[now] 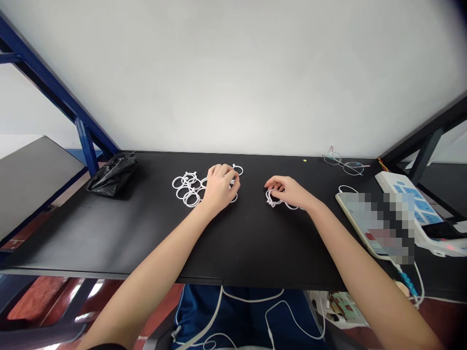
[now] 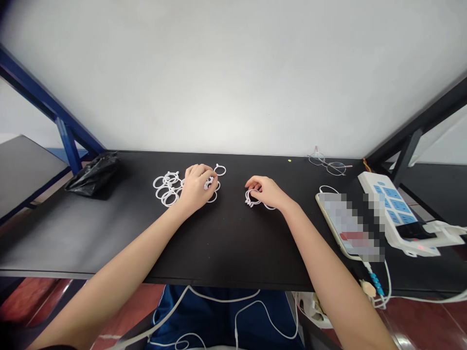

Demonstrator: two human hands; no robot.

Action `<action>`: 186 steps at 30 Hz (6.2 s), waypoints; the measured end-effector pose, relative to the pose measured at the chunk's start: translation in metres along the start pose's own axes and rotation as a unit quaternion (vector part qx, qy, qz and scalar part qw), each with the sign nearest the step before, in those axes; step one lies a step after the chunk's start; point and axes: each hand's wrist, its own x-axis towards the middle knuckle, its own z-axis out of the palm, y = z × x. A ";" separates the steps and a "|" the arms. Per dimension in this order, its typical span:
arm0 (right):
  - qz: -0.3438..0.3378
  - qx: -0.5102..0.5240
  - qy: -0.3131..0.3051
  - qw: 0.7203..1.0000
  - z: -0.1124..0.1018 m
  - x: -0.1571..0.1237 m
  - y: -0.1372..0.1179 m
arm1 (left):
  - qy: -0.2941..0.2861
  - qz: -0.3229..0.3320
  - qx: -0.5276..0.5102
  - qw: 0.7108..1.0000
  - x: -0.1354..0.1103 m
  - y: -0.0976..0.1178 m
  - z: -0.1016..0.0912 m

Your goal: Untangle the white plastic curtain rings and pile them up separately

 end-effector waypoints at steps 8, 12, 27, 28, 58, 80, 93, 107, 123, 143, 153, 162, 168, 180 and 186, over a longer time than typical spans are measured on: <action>0.042 0.144 0.017 0.988 0.001 0.001 -0.003 | -0.017 0.009 -0.026 0.999 0.001 0.008 -0.004; 0.072 0.196 0.038 0.977 0.004 0.003 -0.001 | -0.025 0.007 -0.031 0.999 0.001 0.010 -0.005; 0.073 0.217 0.083 0.970 0.003 0.005 -0.002 | -0.018 0.025 -0.037 0.999 0.001 0.010 -0.003; 0.081 0.217 0.087 0.969 0.002 0.005 -0.002 | -0.020 0.023 -0.038 0.999 0.001 0.010 -0.003; 0.018 0.215 0.268 0.939 0.002 0.005 -0.005 | -0.053 0.037 -0.079 0.995 0.004 0.015 -0.009; 0.115 0.658 -0.186 0.721 0.054 -0.002 -0.040 | -0.084 0.143 -0.180 0.970 -0.008 0.037 0.002; 0.176 0.698 -0.159 0.676 0.056 0.000 -0.040 | -0.120 0.142 -0.176 0.967 -0.006 0.039 -0.001; -0.046 0.318 0.189 0.928 0.067 -0.008 -0.043 | -0.079 0.001 -0.178 0.981 -0.004 0.022 -0.001; -0.204 0.069 0.232 0.949 0.064 -0.016 -0.036 | -0.211 -0.234 -0.612 0.726 0.007 0.007 -0.010; -0.282 0.005 0.243 0.928 0.072 -0.026 -0.042 | -0.065 -0.115 -0.406 0.904 -0.004 0.035 -0.010; -0.270 -0.030 0.183 0.945 0.075 -0.026 -0.049 | 0.009 -0.091 -0.390 0.916 -0.009 0.032 -0.007; -0.271 -0.019 0.199 0.942 0.079 -0.029 -0.050 | 0.049 -0.108 -0.384 0.916 -0.012 0.040 -0.007; -0.281 -0.010 0.204 0.938 0.081 -0.031 -0.051 | 0.066 -0.105 -0.381 0.916 -0.015 0.044 -0.008; -0.224 -0.004 0.166 0.960 0.078 -0.026 -0.049 | -0.011 -0.069 -0.309 0.948 -0.006 0.027 -0.009; -0.181 -0.089 0.186 0.962 0.070 -0.018 -0.048 | -0.062 -0.046 -0.059 0.995 0.001 0.007 -0.005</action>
